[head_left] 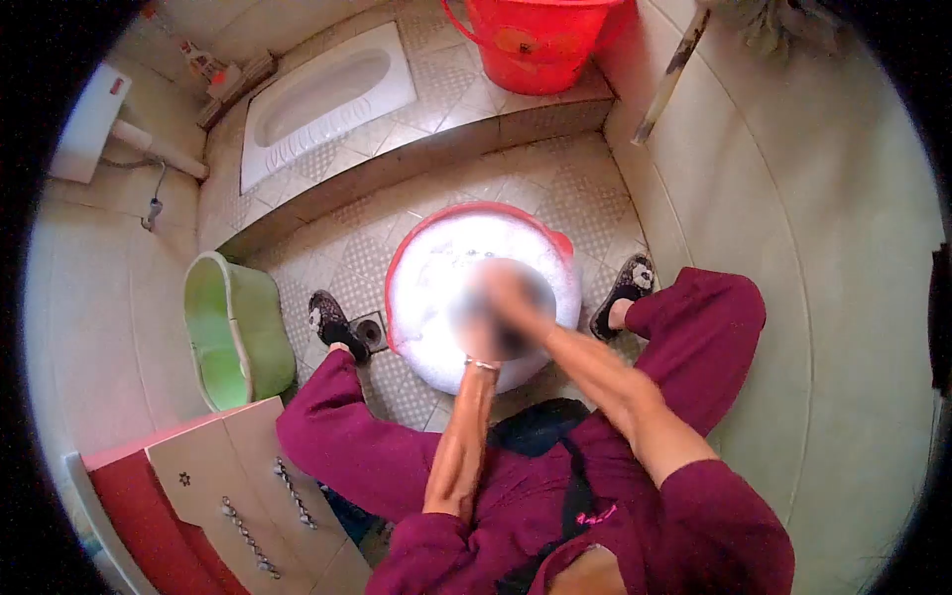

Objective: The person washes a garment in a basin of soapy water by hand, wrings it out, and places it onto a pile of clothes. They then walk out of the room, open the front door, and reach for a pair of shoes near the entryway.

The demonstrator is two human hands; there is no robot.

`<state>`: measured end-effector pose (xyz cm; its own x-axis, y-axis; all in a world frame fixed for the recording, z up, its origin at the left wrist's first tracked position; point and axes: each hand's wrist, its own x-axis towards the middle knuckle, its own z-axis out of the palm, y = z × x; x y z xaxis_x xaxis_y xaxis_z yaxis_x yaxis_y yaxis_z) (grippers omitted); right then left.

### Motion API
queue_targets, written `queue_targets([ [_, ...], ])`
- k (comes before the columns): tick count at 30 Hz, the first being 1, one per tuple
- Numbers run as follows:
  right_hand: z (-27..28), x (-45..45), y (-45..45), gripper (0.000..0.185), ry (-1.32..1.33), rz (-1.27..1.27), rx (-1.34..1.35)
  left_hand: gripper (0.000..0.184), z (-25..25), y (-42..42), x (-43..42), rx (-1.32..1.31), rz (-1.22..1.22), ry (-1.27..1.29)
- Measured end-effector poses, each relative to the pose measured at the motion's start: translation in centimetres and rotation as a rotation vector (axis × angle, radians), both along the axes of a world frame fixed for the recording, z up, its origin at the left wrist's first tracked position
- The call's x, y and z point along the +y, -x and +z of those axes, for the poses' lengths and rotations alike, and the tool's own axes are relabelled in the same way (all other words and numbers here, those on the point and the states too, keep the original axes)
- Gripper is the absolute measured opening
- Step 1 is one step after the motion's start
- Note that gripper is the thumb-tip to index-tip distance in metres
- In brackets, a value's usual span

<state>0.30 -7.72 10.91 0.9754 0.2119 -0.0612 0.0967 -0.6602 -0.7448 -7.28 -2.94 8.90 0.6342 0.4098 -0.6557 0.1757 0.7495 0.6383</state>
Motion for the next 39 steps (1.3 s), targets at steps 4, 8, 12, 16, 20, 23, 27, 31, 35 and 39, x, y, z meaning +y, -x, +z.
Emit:
queue_targets([
  [4,-0.1,-0.9,3.9,0.010,-0.006,0.375,-0.184,0.020,-4.0,-0.4,1.5,-0.252,-0.257,-0.379],
  [8,2.2,-1.2,4.1,0.022,-0.265,0.170,-0.188,0.019,-12.3,1.6,2.3,-0.381,-0.089,0.075],
  [12,-1.9,-2.7,-0.6,0.025,-0.121,0.019,0.006,0.031,1.3,-0.3,-1.8,-0.076,-0.073,0.096],
  [16,-2.5,-4.1,-2.0,0.025,-0.286,-0.005,-0.220,0.036,0.1,-1.6,1.4,-0.107,-0.067,0.322],
  [20,3.7,-2.1,2.0,0.020,-0.475,0.379,-0.188,0.040,-2.3,-0.6,4.7,-0.082,0.063,0.364],
  [23,6.9,-0.2,4.9,0.015,-0.272,0.462,-0.507,0.038,-2.9,0.4,4.4,-0.692,-0.083,0.744],
  [27,-0.8,-0.8,1.7,0.024,-0.192,0.077,-0.033,0.023,0.9,0.2,0.9,0.090,-0.091,-0.026],
  [31,1.8,-1.1,4.1,0.021,-0.179,0.149,-0.217,0.022,0.8,-0.6,1.6,-0.045,-0.054,0.023],
  [35,1.6,-1.2,3.8,0.018,-0.178,0.272,-0.246,0.021,-0.6,0.2,1.7,0.072,-0.395,-0.418],
  [39,-0.1,-2.9,-0.6,0.029,-0.100,0.118,0.016,0.020,4.5,-0.6,-0.2,0.173,-0.204,0.029],
])
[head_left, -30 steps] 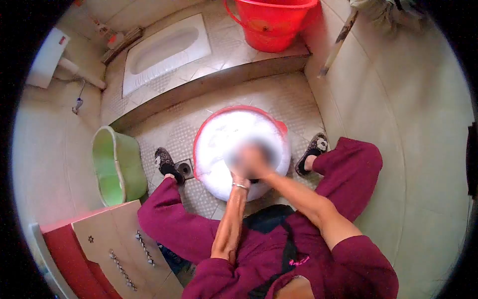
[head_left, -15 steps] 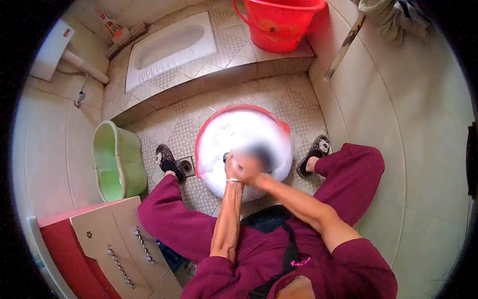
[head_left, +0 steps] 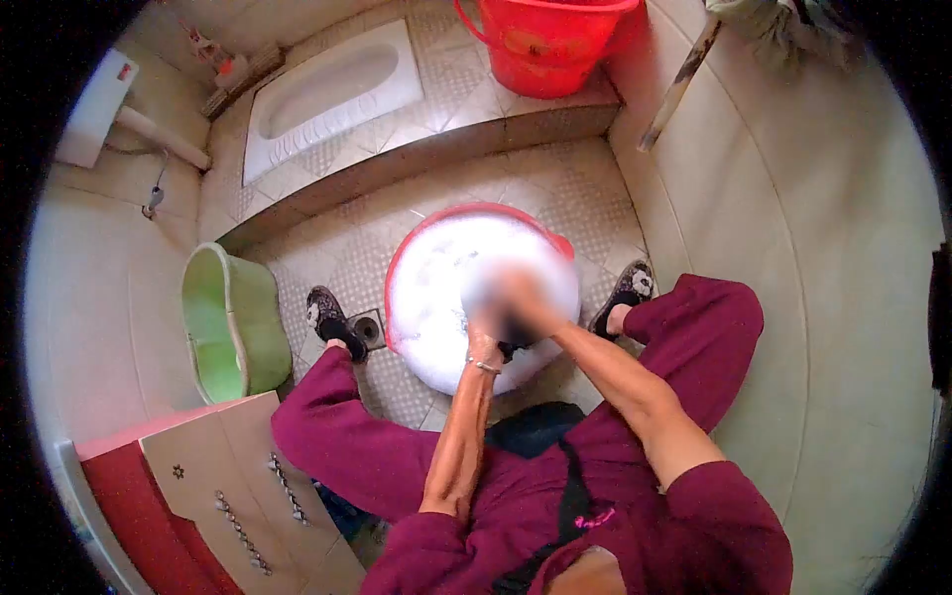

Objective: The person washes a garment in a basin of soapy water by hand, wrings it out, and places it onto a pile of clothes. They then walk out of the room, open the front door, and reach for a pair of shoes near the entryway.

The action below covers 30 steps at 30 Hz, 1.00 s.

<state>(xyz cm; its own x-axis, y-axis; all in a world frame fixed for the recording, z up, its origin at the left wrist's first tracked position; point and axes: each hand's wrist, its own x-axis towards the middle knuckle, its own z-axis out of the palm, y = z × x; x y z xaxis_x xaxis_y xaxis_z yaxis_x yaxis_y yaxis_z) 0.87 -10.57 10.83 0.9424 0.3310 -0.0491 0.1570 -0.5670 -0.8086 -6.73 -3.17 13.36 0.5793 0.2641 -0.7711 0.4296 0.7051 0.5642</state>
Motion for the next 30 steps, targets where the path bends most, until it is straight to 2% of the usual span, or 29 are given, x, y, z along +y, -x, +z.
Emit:
queue_targets([
  [1,0.4,-0.4,-0.5,0.032,-0.041,-0.006,0.014,0.020,-0.2,-0.2,0.9,-0.009,0.001,0.002],
  [3,1.1,-1.5,-1.5,0.033,-0.086,-0.025,0.066,0.017,-1.5,-0.3,3.3,-0.250,-0.350,-0.348],
  [4,1.4,-1.8,-1.9,0.034,-0.142,-0.039,0.122,0.019,-2.6,-0.3,4.2,-0.317,-0.415,-0.731],
  [5,1.6,-1.9,-2.1,0.034,-0.143,-0.037,0.117,0.033,-0.7,0.0,4.9,-0.372,-0.429,-0.715],
  [8,3.1,-1.1,-1.0,0.030,-0.378,0.226,0.291,0.055,1.4,-0.3,6.2,-0.540,-0.556,-0.431],
  [9,3.5,-0.4,-0.4,0.029,-0.456,0.300,0.179,0.053,3.4,-0.5,5.5,-0.524,-0.619,-0.480],
  [11,4.5,0.2,-0.1,0.027,-0.437,0.402,0.240,0.051,2.7,-0.9,5.8,-0.502,-0.857,-0.607],
  [12,4.3,0.1,-0.2,0.027,-0.408,0.420,0.177,0.042,2.9,-0.9,5.9,-0.471,-0.828,-0.554],
  [13,4.4,0.1,-0.4,0.027,-0.408,0.420,0.176,0.042,3.0,-0.9,6.1,-0.471,-0.828,-0.554],
  [15,4.3,0.0,-1.1,0.022,-0.485,0.341,0.206,0.032,3.6,-0.9,7.0,-0.300,-0.887,-0.512],
  [16,4.3,-0.2,-1.5,0.020,-0.534,0.373,0.242,0.026,3.1,-0.7,7.3,-0.333,-0.809,-0.485],
  [19,2.2,-1.6,-1.5,0.038,-0.485,0.544,0.387,0.026,5.9,-0.7,7.3,-0.377,-0.521,-0.255],
  [21,0.2,-2.3,-0.6,0.037,-0.234,0.644,0.405,0.025,6.8,-0.8,7.5,-0.421,-0.398,-0.119],
  [24,-3.6,-2.4,0.5,0.034,-0.068,0.529,0.104,0.033,8.8,-0.3,7.0,-0.501,-0.336,-0.035],
  [25,-5.1,-2.3,0.5,0.034,-0.073,0.527,0.106,0.036,9.2,0.0,7.0,-0.521,-0.317,-0.013],
  [27,-6.0,-2.0,0.7,0.030,-0.127,0.482,-0.231,0.040,9.8,0.7,7.2,-0.519,-0.270,-0.003],
  [28,-6.5,-2.3,0.8,0.030,-0.132,0.476,-0.227,0.041,9.8,0.9,7.6,-0.521,-0.245,-0.067],
  [30,-5.5,-3.2,0.4,0.032,-0.376,0.385,0.382,0.044,8.8,1.2,9.3,-0.550,-0.225,-0.144],
])
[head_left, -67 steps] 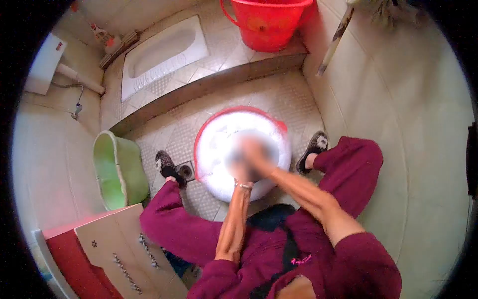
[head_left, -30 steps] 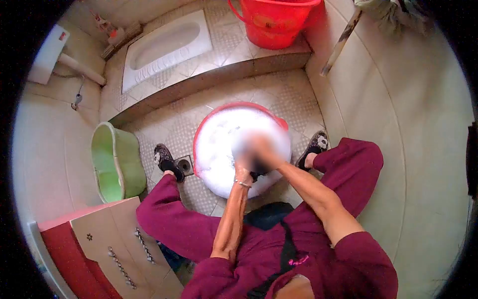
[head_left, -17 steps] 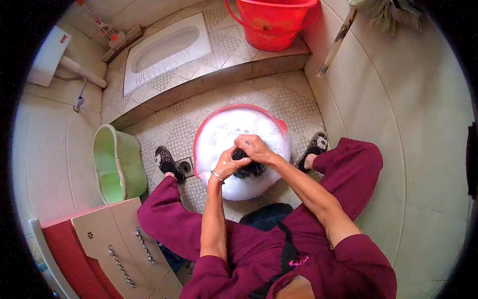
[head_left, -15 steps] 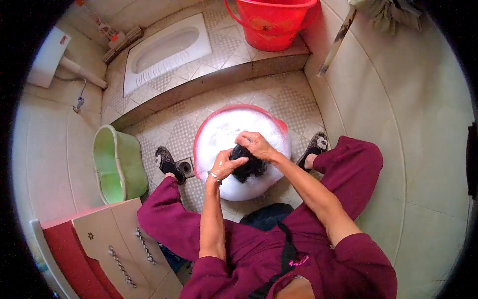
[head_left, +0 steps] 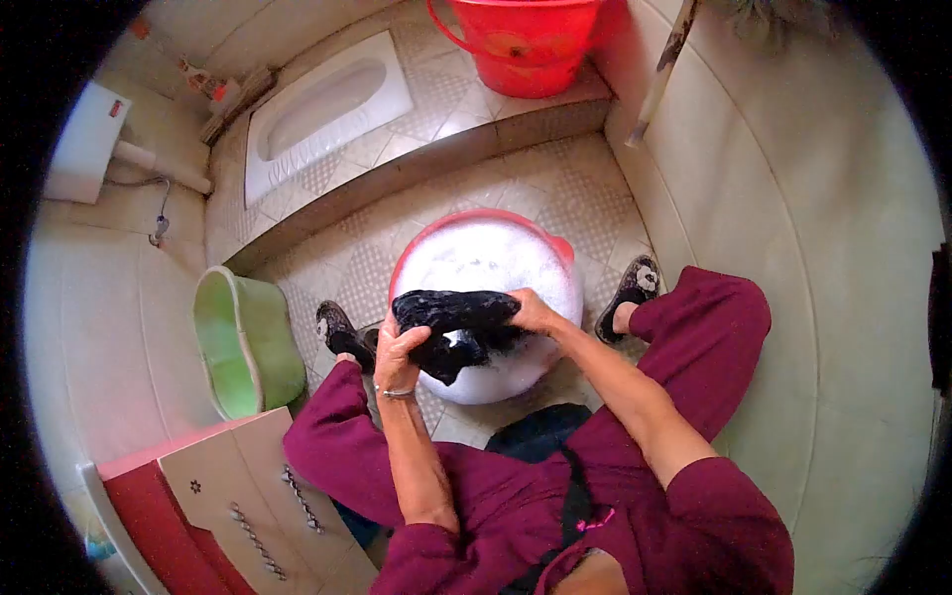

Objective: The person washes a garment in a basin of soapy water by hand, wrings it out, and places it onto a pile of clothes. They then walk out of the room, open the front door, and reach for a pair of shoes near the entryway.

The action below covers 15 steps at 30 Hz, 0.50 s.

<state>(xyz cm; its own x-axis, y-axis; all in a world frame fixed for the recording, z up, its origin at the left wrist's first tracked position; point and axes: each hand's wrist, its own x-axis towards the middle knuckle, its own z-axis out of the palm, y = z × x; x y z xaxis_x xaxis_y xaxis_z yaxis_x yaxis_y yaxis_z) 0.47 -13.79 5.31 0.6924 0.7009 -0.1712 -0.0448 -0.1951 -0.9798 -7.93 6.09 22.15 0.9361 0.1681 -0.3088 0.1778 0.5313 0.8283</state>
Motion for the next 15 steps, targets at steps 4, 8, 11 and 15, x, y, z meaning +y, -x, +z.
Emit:
queue_targets([
  [4,2.9,-1.3,-2.3,0.038,-0.150,-0.103,0.472,0.044,-5.7,1.2,2.8,0.112,0.016,0.014],
  [8,4.1,-1.4,-2.7,0.039,-0.354,-0.063,0.588,0.052,-11.2,1.5,2.9,0.162,-0.045,0.104],
  [11,5.7,-1.9,-2.8,0.034,-0.231,-0.077,0.759,0.057,-11.5,1.3,1.3,0.151,-0.043,0.233],
  [15,3.9,-0.6,-2.6,0.029,-0.294,-0.355,0.748,0.049,-12.0,0.3,-0.4,0.143,-0.011,0.319],
])
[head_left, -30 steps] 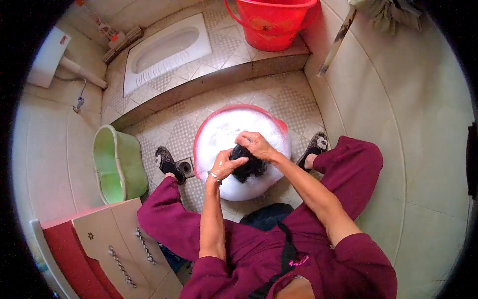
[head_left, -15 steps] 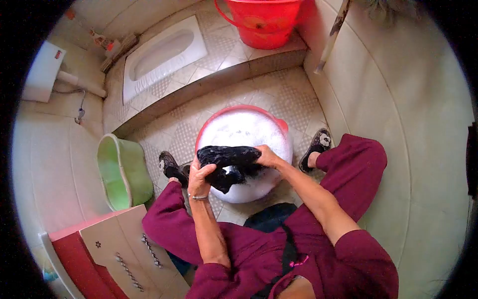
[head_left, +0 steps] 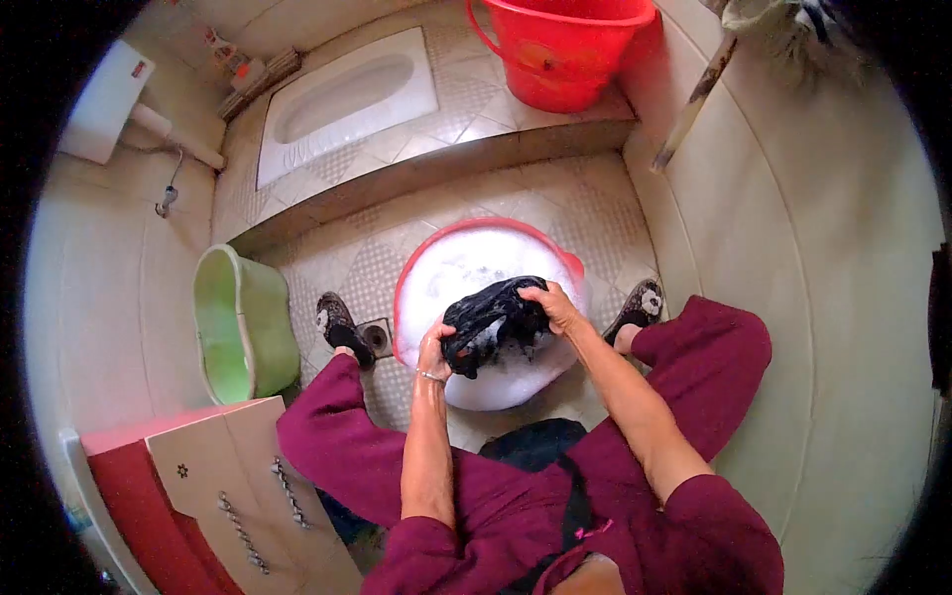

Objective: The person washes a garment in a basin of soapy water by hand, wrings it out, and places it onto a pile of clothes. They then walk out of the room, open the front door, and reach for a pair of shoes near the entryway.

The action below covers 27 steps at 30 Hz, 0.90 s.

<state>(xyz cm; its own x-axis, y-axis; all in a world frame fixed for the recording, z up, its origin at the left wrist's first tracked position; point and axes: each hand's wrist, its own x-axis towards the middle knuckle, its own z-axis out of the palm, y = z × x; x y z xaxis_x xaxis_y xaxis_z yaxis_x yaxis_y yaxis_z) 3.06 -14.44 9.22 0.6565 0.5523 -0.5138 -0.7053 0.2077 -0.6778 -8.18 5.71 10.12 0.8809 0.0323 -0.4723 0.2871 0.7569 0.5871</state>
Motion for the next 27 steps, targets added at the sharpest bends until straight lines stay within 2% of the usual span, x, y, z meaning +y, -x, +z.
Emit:
queue_targets([
  [2,-0.7,0.2,0.0,0.025,0.036,0.000,-0.026,0.034,-0.4,-0.3,0.0,0.088,-0.040,0.248],
  [4,-1.1,1.2,0.5,0.031,0.458,-0.074,-0.494,0.038,-1.3,-0.7,-1.0,0.130,0.047,0.192],
  [5,-1.3,1.9,0.9,0.038,0.608,-0.073,-0.695,0.043,-2.8,-0.7,-1.0,0.068,0.052,0.216],
  [6,0.6,3.0,1.8,0.045,0.605,-0.136,-0.913,0.049,-0.8,-1.3,-1.4,0.003,0.057,0.241],
  [7,2.0,3.7,2.6,0.044,0.538,-0.071,-0.921,0.051,1.2,-1.9,-3.2,0.154,0.218,0.221],
  [8,3.0,4.4,3.5,0.043,0.472,-0.006,-0.926,0.051,0.0,-2.0,-3.3,0.149,0.229,0.228],
  [10,4.3,5.7,5.1,0.039,0.355,0.115,-1.240,0.048,-4.5,-2.0,-3.2,0.178,0.317,0.236],
  [12,4.7,5.9,6.9,0.034,0.303,0.341,-1.324,0.040,-7.4,-1.1,-2.6,0.124,0.195,0.357],
  [13,5.0,6.2,7.9,0.024,0.363,0.320,-1.363,0.036,-8.8,-0.6,-2.3,0.099,0.130,0.413],
  [14,4.3,6.3,7.6,0.024,0.361,0.333,-1.364,0.032,-10.5,-0.4,-2.4,0.088,0.130,0.484],
  [15,2.6,6.3,7.0,0.021,0.476,0.213,-1.347,0.023,-9.2,-0.7,-4.9,0.120,0.308,0.202],
  [16,1.0,6.2,6.6,0.021,0.594,0.095,-1.320,0.022,-3.3,-1.0,-6.0,0.251,0.177,-0.418],
  [18,-1.3,4.9,3.6,0.023,0.898,0.131,-0.957,0.020,-1.0,-2.0,-8.7,0.496,0.368,-0.183],
  [19,-3.1,4.3,2.9,0.023,0.921,0.047,-0.979,0.015,-1.1,-1.7,-8.9,0.322,0.301,-0.337],
  [20,-2.2,4.4,2.9,0.023,0.922,0.049,-0.987,0.010,-1.9,-2.3,-9.4,0.371,0.390,-0.225],
  [22,0.5,4.7,4.4,0.019,0.825,-0.026,-1.034,0.011,-3.8,-1.8,-8.8,0.252,0.375,-0.231],
  [23,0.3,5.0,5.1,0.015,0.752,-0.016,-1.167,0.013,-4.3,-1.9,-8.2,0.217,0.400,-0.277],
  [24,2.1,5.8,6.0,0.014,0.606,-0.059,-1.273,0.016,-7.9,-1.7,-6.8,0.152,0.238,-0.688],
  [25,2.9,6.3,7.0,0.013,0.625,-0.014,-1.267,0.019,-11.5,-1.5,-5.4,0.118,0.131,-1.115],
  [26,3.2,6.5,7.6,0.012,0.645,0.030,-1.255,0.021,-9.4,-1.2,-5.2,0.123,0.113,-1.136],
  [27,2.9,6.4,7.4,0.012,0.611,-0.010,-1.278,0.022,-15.3,-1.3,-5.5,0.350,0.138,-0.808],
])
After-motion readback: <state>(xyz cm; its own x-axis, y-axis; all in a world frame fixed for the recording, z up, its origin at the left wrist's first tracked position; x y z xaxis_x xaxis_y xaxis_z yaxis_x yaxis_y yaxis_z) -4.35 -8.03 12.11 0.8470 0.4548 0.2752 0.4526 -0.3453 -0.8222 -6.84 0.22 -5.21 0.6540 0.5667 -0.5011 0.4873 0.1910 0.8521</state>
